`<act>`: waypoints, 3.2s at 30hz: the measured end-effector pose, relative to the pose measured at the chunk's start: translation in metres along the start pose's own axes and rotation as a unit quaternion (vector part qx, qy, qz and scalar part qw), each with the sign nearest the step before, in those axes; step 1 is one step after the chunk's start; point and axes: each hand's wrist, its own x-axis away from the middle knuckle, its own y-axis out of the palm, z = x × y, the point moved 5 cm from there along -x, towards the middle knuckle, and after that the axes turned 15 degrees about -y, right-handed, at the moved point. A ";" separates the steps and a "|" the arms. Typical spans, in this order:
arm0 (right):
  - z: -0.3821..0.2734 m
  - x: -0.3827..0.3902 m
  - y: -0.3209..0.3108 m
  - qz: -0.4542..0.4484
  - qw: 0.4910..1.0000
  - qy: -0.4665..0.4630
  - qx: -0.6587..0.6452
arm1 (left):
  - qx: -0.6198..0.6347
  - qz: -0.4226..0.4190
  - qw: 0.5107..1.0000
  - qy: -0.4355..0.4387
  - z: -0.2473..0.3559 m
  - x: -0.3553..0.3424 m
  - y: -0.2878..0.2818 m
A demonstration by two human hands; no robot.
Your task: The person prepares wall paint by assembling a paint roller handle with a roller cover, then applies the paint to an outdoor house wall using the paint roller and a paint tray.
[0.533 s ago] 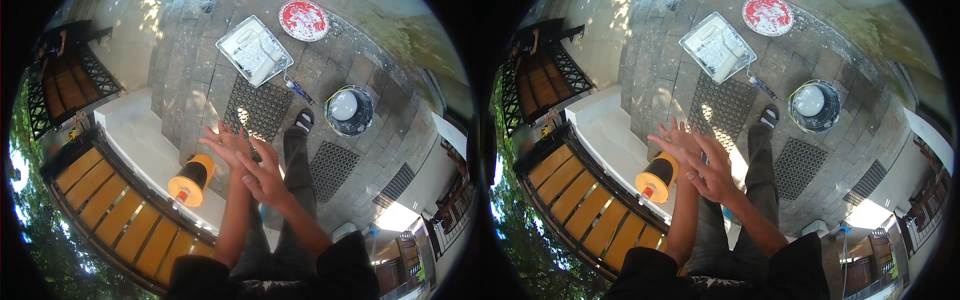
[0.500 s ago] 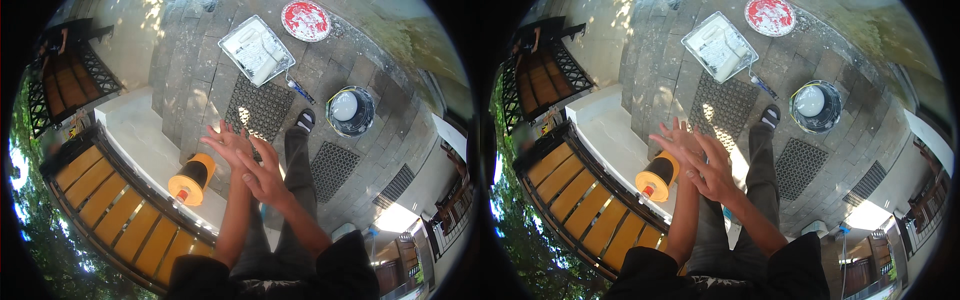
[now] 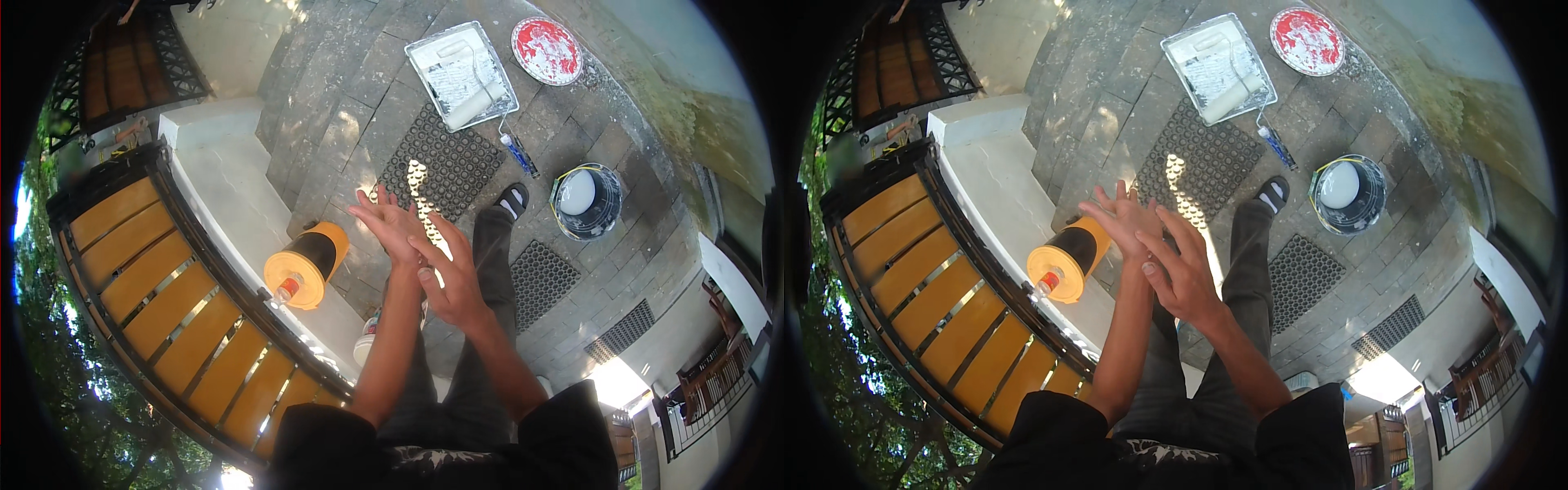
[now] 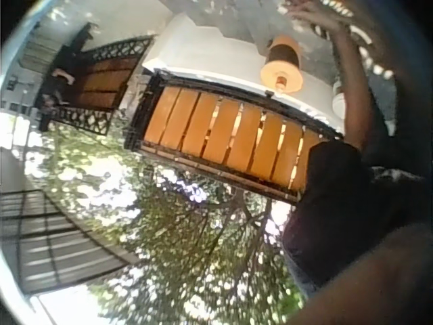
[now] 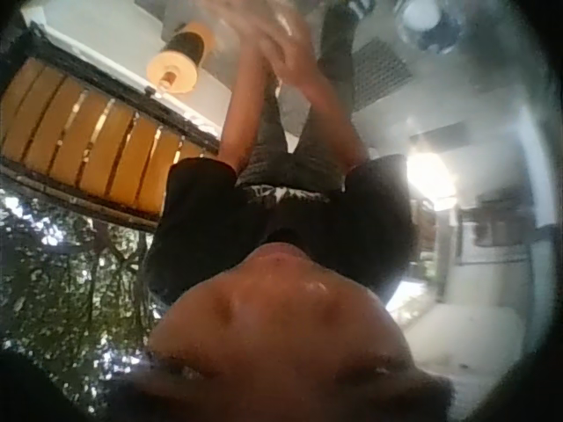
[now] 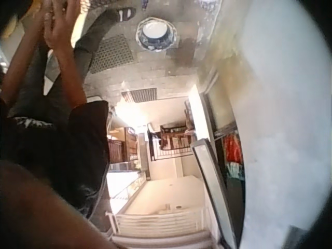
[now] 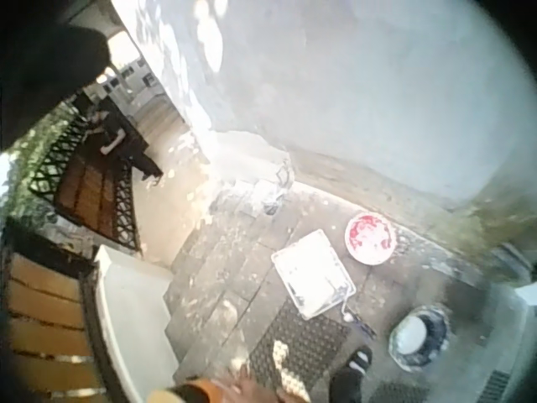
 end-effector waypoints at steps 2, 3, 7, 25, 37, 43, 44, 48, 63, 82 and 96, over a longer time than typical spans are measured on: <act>-0.002 -0.002 0.003 0.001 1.000 0.004 -0.014 | 0.003 -0.013 1.000 -0.003 0.002 0.002 -0.004; -0.003 -0.003 0.004 -0.004 1.000 0.006 -0.016 | 0.009 -0.005 1.000 -0.005 0.003 0.003 -0.006; -0.006 -0.001 0.013 -0.011 0.999 0.011 -0.042 | 0.009 0.013 1.000 -0.001 0.011 0.001 -0.017; -0.020 0.006 0.007 -0.022 0.999 0.024 -0.037 | 0.094 -0.057 0.993 0.042 0.033 0.001 0.002; -0.016 0.010 0.004 0.067 0.985 0.110 -0.113 | 0.068 0.074 0.987 0.128 0.034 0.009 -0.003; -0.006 0.013 0.001 0.133 0.956 0.222 -0.139 | -0.009 0.101 0.969 0.225 0.030 0.012 0.000; -0.004 0.014 -0.001 0.137 0.955 0.223 -0.136 | -0.011 0.097 0.970 0.223 0.027 0.013 0.003; 0.010 0.023 -0.003 0.155 0.938 0.263 -0.166 | -0.022 0.106 0.968 0.226 0.020 0.012 0.010; 0.059 0.043 -0.072 0.218 0.893 0.315 -0.237 | -0.045 0.099 0.980 0.169 -0.046 0.007 0.081; 0.115 0.084 -0.123 0.276 0.852 0.311 -0.318 | -0.086 0.052 0.994 0.038 -0.085 -0.008 0.124; 0.136 0.141 -0.149 0.385 0.852 0.348 -0.075 | -0.110 -0.067 0.985 -0.112 -0.112 -0.029 0.117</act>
